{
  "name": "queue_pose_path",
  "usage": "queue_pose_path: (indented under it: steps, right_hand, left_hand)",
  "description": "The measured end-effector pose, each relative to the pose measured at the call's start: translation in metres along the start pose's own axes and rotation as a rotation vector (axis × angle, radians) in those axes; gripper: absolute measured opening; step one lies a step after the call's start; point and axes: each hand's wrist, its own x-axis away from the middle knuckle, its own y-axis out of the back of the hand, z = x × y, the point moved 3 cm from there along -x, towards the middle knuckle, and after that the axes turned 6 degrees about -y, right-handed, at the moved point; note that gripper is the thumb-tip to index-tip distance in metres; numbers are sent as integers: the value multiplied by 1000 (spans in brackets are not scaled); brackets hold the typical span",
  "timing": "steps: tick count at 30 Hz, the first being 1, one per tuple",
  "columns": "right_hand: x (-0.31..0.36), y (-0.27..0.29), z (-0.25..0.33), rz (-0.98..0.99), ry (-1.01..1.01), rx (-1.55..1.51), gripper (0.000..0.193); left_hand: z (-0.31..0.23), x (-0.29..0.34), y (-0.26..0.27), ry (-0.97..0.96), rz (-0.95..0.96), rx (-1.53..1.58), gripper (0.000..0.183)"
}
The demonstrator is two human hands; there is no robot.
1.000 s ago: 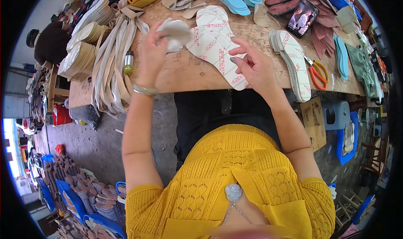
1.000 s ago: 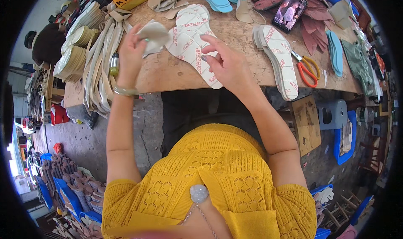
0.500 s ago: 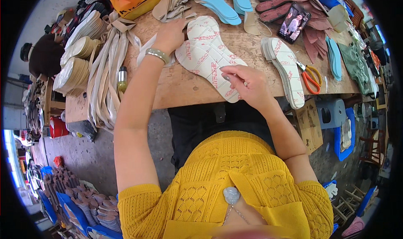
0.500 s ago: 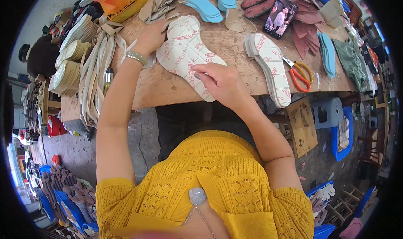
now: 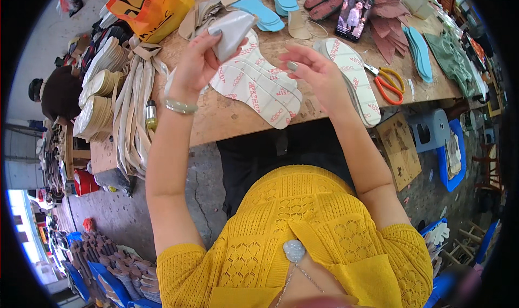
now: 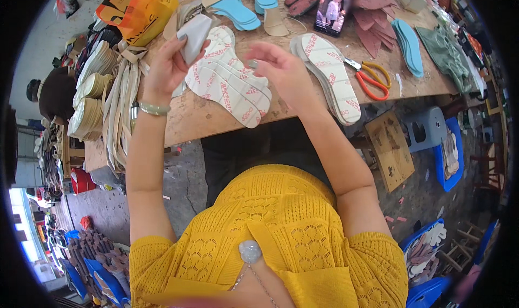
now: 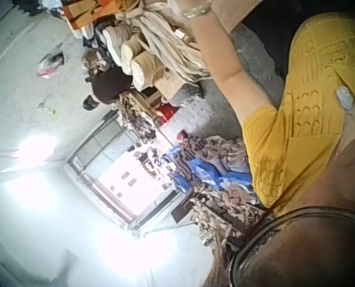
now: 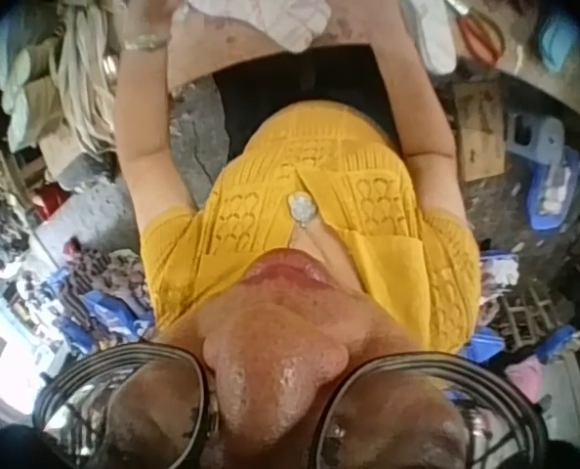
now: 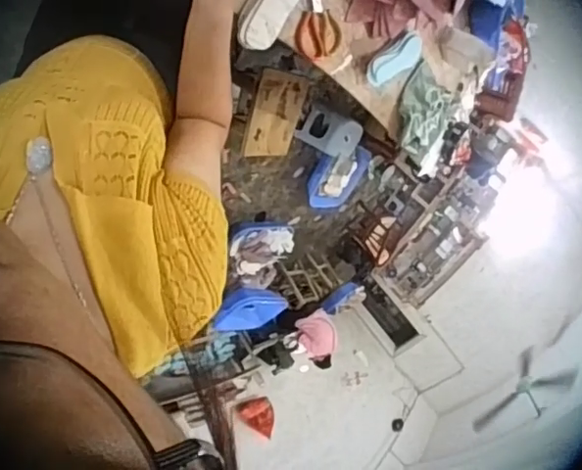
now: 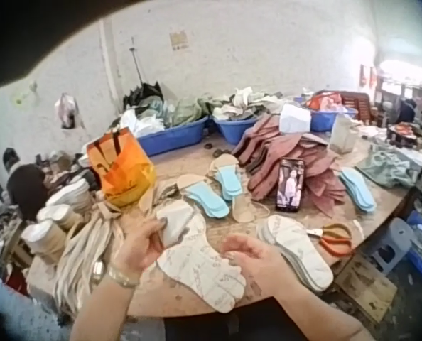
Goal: Manually assembling and preparing shoe insole components at a workstation.
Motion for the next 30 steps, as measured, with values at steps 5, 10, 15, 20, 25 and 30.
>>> queue_pose_path:
  steps: [5, 10, 15, 20, 25, 30]
  right_hand:
    - [1, -11, 4, 129, 54, -118, 46]
    - [10, -8, 6, 162, 150, -127, 41]
    - [16, 1, 3, 137, 39, -46, 33]
    - [24, 0, 3, 139, 46, -30, 32]
    - [30, 15, 7, 105, 18, -160, 33]
    - [31, 16, 1, -6, -16, -139, 29]
  left_hand:
    - [29, 37, -32, 21, 57, 92, 39]
    - [45, 55, -46, 54, 63, 135, 38]
    - [57, 61, -51, 36, -36, 44, 32]
    - [62, 64, -60, -1, -154, -113, 23]
    - [61, 65, -62, -9, -158, -168, 23]
    - [63, 68, -70, -122, -133, -244, 23]
